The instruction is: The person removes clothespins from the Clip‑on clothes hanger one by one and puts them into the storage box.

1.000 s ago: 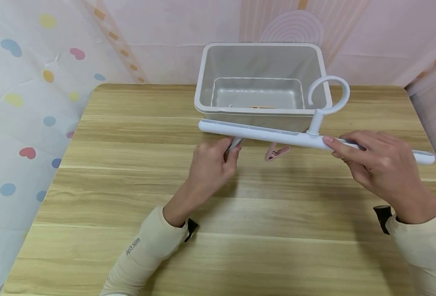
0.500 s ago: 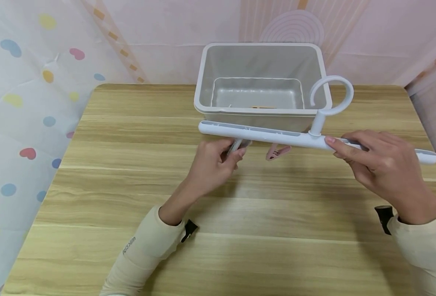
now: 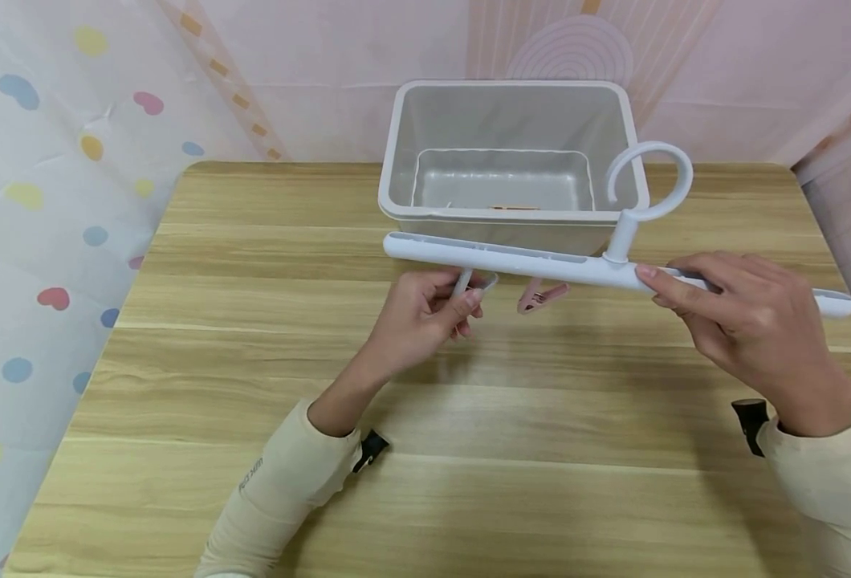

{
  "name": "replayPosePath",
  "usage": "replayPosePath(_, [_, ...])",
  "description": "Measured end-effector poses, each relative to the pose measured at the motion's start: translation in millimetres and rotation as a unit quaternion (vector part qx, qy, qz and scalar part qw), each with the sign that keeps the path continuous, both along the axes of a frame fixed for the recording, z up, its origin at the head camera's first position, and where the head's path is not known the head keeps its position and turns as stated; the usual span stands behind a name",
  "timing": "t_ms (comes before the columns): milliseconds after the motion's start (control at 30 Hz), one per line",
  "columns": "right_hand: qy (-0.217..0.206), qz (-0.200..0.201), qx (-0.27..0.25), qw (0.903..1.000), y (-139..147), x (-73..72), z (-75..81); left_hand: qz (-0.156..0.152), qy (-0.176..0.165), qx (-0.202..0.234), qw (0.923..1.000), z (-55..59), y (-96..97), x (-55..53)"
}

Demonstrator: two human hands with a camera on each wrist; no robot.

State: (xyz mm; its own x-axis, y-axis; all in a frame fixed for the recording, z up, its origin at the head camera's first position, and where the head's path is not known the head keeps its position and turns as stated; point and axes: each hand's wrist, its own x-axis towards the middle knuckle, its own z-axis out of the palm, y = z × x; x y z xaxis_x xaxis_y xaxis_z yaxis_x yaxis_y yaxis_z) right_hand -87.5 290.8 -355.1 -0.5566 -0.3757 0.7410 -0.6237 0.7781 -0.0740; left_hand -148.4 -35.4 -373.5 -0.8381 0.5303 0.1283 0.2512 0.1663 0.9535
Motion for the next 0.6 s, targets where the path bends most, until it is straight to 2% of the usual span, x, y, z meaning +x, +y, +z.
replayPosePath(33, [-0.001, -0.003, 0.003, 1.0, 0.4, 0.1, -0.1, 0.024, 0.051, -0.027, 0.998, -0.5, 0.7, 0.5])
replayPosePath(67, [-0.002, -0.007, 0.007, 1.0, 0.9, 0.3, -0.1, 0.05, 0.103, -0.056, 0.9919, -1.6, 1.3, 0.8])
replayPosePath(100, [-0.001, -0.01, 0.01, 0.9999, 1.1, 0.5, -0.4, 0.074, 0.155, -0.085, 0.9815, -2.9, 2.0, 1.1])
replayPosePath(133, [-0.003, -0.013, 0.015, 0.9998, 1.4, 0.7, -0.6, 0.097, 0.204, -0.11, 0.9678, -4.0, 2.5, 1.3])
replayPosePath(200, [-0.005, -0.015, 0.023, 0.9996, 1.8, 0.8, -1.0, 0.14, 0.296, -0.159, 0.9315, -6.4, 2.7, 1.9])
replayPosePath(300, [-0.007, -0.017, 0.028, 0.9994, 2.2, 1.0, -1.9, 0.175, 0.372, -0.196, 0.8903, -9.1, 2.0, 2.0])
replayPosePath(367, [-0.005, -0.018, 0.024, 0.9995, 2.8, 1.4, -2.4, 0.187, 0.4, -0.209, 0.8725, -9.3, 1.3, 1.8])
replayPosePath(400, [-0.004, -0.019, 0.02, 0.9996, 3.2, 1.6, -2.5, 0.188, 0.405, -0.209, 0.8698, -9.0, 1.0, 1.4])
replayPosePath(467, [0.0, -0.022, 0.012, 0.9997, 3.5, 1.9, -2.4, 0.181, 0.404, -0.206, 0.8725, -7.9, 0.5, 0.7])
replayPosePath(533, [0.005, -0.026, 0.006, 0.9996, 3.3, 1.7, -2.0, 0.169, 0.394, -0.201, 0.8809, -6.7, -0.2, -0.5])
replayPosePath(600, [0.005, -0.029, 0.001, 0.9996, 3.6, 2.0, -0.7, 0.15, 0.371, -0.199, 0.8942, -5.3, -2.1, -1.9])
